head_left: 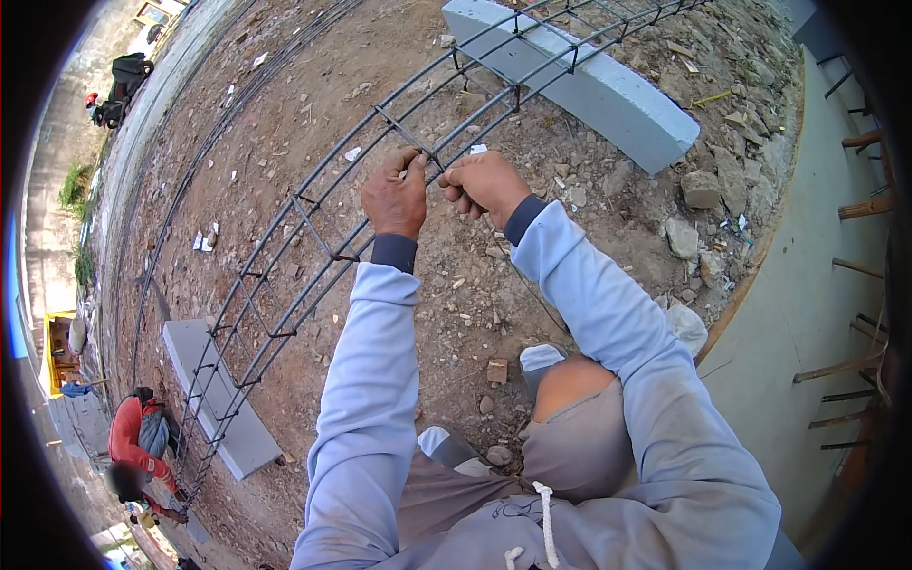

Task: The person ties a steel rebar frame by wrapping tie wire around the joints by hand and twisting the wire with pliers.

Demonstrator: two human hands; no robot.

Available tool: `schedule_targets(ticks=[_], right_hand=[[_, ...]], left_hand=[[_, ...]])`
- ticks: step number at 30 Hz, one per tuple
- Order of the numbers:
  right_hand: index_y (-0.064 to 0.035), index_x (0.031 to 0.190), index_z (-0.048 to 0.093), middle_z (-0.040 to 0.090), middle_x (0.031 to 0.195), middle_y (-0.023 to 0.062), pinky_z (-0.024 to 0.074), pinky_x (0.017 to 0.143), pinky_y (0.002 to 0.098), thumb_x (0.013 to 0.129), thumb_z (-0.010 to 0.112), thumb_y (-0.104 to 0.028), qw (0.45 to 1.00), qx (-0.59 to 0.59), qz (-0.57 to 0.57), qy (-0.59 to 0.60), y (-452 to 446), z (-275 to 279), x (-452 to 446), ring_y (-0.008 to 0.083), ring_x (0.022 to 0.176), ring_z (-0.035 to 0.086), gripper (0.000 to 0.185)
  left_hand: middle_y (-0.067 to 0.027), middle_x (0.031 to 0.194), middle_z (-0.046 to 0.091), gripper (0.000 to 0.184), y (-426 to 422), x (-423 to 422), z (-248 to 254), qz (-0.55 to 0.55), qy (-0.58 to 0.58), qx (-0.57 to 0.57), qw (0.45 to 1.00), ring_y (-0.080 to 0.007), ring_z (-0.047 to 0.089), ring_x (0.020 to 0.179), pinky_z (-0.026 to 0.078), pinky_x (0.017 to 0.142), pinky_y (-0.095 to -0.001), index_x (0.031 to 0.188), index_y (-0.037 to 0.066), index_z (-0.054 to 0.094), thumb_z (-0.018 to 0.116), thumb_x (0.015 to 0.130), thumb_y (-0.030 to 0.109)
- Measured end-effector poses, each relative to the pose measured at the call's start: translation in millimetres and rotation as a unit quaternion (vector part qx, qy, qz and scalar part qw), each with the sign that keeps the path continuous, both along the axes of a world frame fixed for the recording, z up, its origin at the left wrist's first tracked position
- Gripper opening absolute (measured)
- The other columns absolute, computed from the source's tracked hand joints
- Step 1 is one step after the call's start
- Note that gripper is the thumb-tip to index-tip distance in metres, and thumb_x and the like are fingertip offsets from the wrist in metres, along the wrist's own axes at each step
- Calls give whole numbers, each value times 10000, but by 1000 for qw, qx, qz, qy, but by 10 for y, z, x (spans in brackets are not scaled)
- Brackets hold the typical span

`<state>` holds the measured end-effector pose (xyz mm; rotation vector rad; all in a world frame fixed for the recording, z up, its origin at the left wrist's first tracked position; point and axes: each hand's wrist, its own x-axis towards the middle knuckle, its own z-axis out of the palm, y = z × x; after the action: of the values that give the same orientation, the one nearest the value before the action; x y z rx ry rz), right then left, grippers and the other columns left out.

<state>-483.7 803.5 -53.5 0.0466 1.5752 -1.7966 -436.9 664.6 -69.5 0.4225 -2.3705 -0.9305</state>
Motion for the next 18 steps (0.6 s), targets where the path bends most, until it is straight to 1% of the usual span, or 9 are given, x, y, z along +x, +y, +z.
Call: schedule_targets(ticks=[2,5,6,7,9,10,13,16,18], right_hand=[[19,735,640,578,595,75,351,379,287,812,580,-91,1000,22,11,10,32,44,1,138,462,505,147],[23,714,642,586,591,72,383,425,300,796,580,-94,997,47,8,58,33,50,11,142,493,525,156],[25,711,642,590,593,70,400,448,304,789,581,-97,995,49,0,91,22,33,10,144,508,534,157],[28,708,642,594,595,67,416,472,308,781,582,-100,991,50,-7,125,6,12,8,145,523,543,159],[23,709,645,615,609,95,447,532,325,764,579,-111,982,46,-20,181,-41,-43,-11,190,553,573,159],[21,710,646,625,617,109,462,562,333,756,578,-116,977,44,-27,208,-67,-72,-7,213,568,588,160],[10,713,652,640,669,185,493,629,398,747,566,-137,913,151,-3,378,-92,-38,17,316,632,625,174],[2,718,658,632,730,236,503,696,448,739,557,-146,832,228,18,505,-102,66,66,383,722,629,180],[0,735,661,637,750,232,507,724,456,744,556,-152,800,282,60,525,-86,144,75,380,750,634,185]], left_hand=[[-100,918,694,200,24,48,-59,-13,30,-39,999,-239,666,827,489,726,-344,966,99,702,671,786,178],[-82,1022,679,282,58,97,-86,-31,39,-163,985,-232,639,953,445,833,-370,1054,135,678,663,773,144],[-59,1066,670,333,91,134,-74,-29,13,-169,985,-221,601,1047,387,909,-385,1102,136,655,658,769,135],[-69,1065,669,344,118,140,-63,-24,24,-206,978,-223,603,1046,404,902,-383,1113,130,652,662,769,133],[-89,1062,669,367,169,163,-57,-14,42,-278,959,-229,607,1042,437,887,-378,1134,119,646,672,768,129],[-76,1086,661,403,172,162,-88,-19,46,-275,960,-232,596,1063,432,887,-375,1164,128,629,668,762,123],[-64,1085,661,346,193,110,-204,-1,67,-257,964,-237,589,1067,410,904,-396,1124,91,637,641,782,143],[-68,1074,661,336,198,93,-261,1,92,-232,968,-245,589,1063,421,902,-394,1116,97,641,639,783,140],[-67,1053,666,312,198,80,-238,2,83,-214,973,-241,597,1043,422,901,-389,1087,105,652,642,778,142]])
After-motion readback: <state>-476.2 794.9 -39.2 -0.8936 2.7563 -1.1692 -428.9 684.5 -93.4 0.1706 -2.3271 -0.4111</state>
